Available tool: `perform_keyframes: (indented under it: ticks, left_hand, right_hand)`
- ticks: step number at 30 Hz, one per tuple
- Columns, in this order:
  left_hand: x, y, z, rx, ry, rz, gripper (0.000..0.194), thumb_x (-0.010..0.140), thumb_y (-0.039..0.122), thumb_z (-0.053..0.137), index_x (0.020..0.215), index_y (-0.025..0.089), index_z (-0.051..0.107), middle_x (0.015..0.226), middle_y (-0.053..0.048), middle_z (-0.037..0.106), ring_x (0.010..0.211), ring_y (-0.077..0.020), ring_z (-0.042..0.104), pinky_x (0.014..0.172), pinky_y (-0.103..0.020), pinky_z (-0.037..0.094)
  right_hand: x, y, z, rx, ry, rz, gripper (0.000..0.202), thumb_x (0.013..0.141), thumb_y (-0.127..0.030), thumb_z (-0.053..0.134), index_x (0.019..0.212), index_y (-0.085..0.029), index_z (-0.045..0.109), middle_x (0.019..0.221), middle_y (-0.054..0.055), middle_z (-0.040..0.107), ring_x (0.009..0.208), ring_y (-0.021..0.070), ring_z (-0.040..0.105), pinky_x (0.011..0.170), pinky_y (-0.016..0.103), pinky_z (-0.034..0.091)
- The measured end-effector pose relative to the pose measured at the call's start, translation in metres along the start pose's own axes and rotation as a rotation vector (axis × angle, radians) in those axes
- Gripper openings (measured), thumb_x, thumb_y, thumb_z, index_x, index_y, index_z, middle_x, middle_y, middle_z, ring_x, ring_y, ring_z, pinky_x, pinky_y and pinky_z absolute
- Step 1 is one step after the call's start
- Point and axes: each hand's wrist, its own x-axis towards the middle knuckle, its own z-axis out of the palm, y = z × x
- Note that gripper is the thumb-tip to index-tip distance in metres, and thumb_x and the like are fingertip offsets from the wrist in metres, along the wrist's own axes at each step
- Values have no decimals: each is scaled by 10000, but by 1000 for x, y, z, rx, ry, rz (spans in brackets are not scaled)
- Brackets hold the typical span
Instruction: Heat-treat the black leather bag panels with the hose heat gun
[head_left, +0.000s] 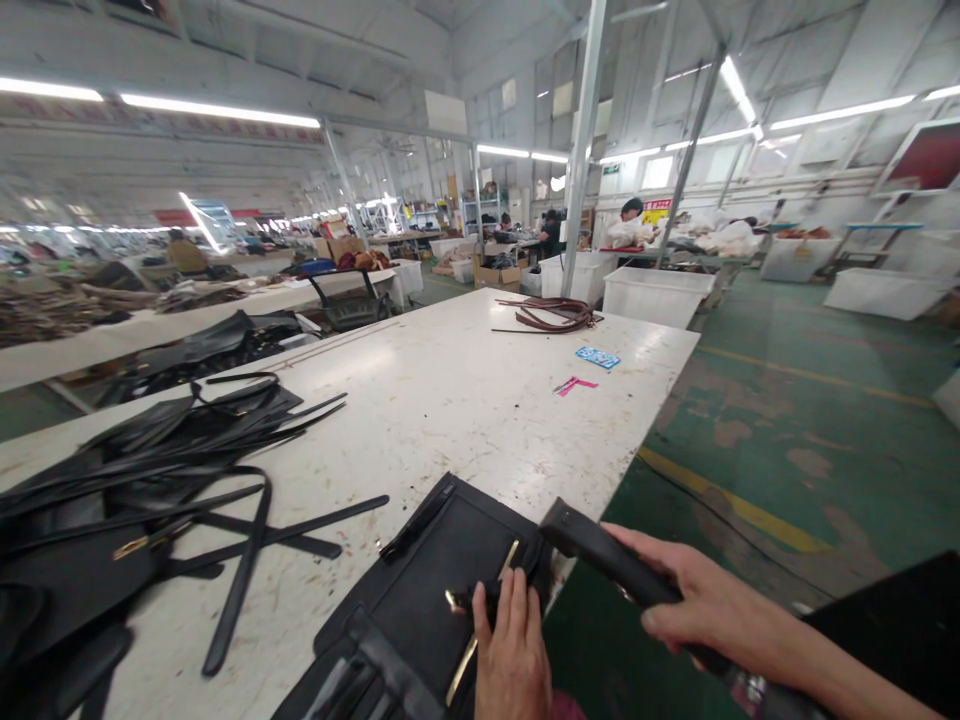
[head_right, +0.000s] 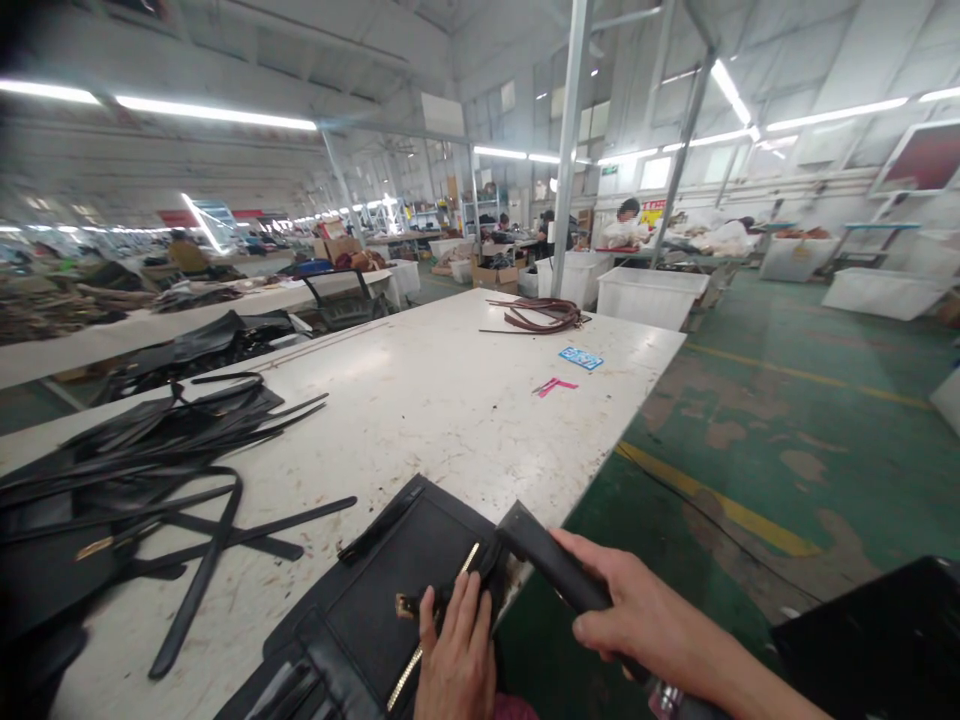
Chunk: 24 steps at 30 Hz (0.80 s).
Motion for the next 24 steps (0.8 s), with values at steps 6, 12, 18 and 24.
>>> perform_keyframes:
  ticks: [6,12,18,24]
  left_hand:
    - [-4,1,18,89,149,121,334,808,299,416,1027,153,621,1123,-82,599,1061,-221,495,903,-381,352]
    - [6,15,15,127,-50,-27,367,731,245,477,1029,88,624,1107,-161,596,1029,-285,511,832,-446,420]
    - [-4,15,20,130,-76,-27,430,749,269,470,1137,104,551,1219,-145,522,1144,-287,424,906,-467,387]
    - [-6,11,23,131,48,4,394,758,280,449,1085,112,593,1166,-130,567,1085,-266,482,855,-415,429]
  right_hand:
    - [18,2,-3,26,-180,69,789,598,-63,521,1324,-302,324,669,-64,570,403,66,510,313,108,387]
    - [42,8,1,93,-141,-2,740,619,-91,524,1314,-273,345,713,-37,590,408,78,539,322,123,415]
    - [37,1,3,39,-97,-43,749,649,-95,522,1334,-295,293,684,-55,565,422,77,526,345,134,432]
    - [60,2,19,1,-86,-57,748,621,-79,515,1322,-265,332,594,-76,540,395,77,501,335,128,402]
